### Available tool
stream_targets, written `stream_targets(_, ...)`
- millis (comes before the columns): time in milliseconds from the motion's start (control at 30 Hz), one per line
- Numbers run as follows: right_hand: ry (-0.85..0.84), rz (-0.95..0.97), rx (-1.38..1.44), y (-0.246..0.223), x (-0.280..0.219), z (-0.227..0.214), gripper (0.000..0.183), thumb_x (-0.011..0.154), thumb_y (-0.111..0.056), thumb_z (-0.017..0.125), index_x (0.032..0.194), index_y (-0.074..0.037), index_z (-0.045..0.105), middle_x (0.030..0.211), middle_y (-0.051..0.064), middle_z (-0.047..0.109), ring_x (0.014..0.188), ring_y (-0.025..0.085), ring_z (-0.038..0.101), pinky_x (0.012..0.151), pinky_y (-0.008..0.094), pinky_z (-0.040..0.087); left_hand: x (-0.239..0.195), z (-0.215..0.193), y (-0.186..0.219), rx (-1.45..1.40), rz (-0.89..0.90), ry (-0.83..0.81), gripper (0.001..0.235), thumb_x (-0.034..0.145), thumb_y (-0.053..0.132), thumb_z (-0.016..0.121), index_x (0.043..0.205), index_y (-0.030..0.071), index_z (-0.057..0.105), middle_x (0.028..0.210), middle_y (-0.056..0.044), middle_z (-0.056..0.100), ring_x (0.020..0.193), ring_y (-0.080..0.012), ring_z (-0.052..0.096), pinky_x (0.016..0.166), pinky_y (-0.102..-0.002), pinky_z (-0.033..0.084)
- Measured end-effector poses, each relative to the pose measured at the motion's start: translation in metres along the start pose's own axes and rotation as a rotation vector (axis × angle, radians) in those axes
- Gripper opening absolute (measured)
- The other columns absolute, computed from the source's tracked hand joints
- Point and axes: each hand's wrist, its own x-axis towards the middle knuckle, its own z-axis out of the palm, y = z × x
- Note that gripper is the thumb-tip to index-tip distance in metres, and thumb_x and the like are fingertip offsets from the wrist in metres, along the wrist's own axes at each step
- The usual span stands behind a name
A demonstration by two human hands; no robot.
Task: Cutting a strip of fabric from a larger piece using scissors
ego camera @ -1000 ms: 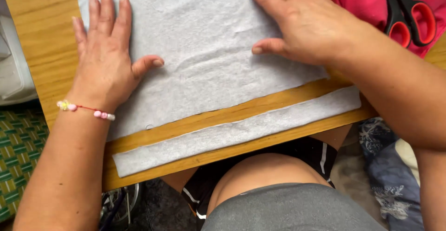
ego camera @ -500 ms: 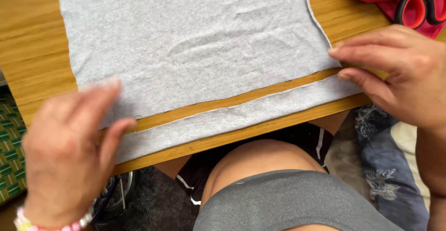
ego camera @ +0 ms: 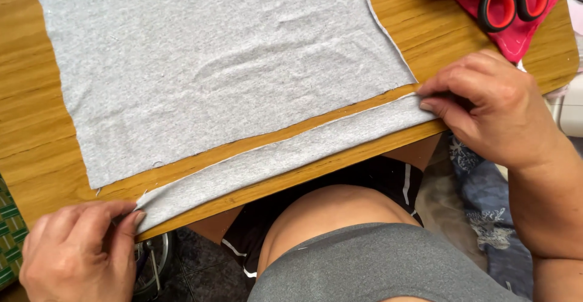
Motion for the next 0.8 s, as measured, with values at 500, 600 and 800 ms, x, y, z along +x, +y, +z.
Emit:
stream_targets(500,0.046,0.085,0.098,0.002,-0.011,-0.015,0.009,0.111,0.006,0.092,0.116,0.0,0.087,0.123,0.02,0.083,0.111,0.03,0.078,0.104,0.041,0.062,-0.003,-0.018,-0.006,-0.529,-0.254,-0.066,0.005,0.119,-0.006,0.086,0.12,-0.005,0.082,0.145,-0.025,0.087,0.097,-0.0285,0.073,0.089,-0.037,0.052)
stream_targets(600,0.116,0.179,0.252,-0.006,-0.019,-0.019,0.008,0.115,0.009,0.084,0.118,0.006,0.078,0.129,0.025,0.083,0.104,0.025,0.075,0.092,0.033,0.056,-0.013,-0.025,-0.009,-0.734,-0.477,-0.115,0.008,0.124,0.002,0.07,0.126,-0.006,0.067,0.149,-0.025,0.083,0.069,-0.0248,0.07,0.064,-0.031,0.051)
stream_targets(800,0.199,0.215,0.39,0.033,-0.01,-0.025,0.024,0.138,0.014,0.08,0.159,0.016,0.067,0.141,0.029,0.078,0.119,0.032,0.076,0.11,0.037,0.058,0.01,0.0,-0.069,-0.765,-0.483,-0.039,0.02,0.153,0.015,0.052,0.164,0.002,0.062,0.16,-0.019,0.07,0.133,-0.0325,0.073,0.111,-0.034,0.055)
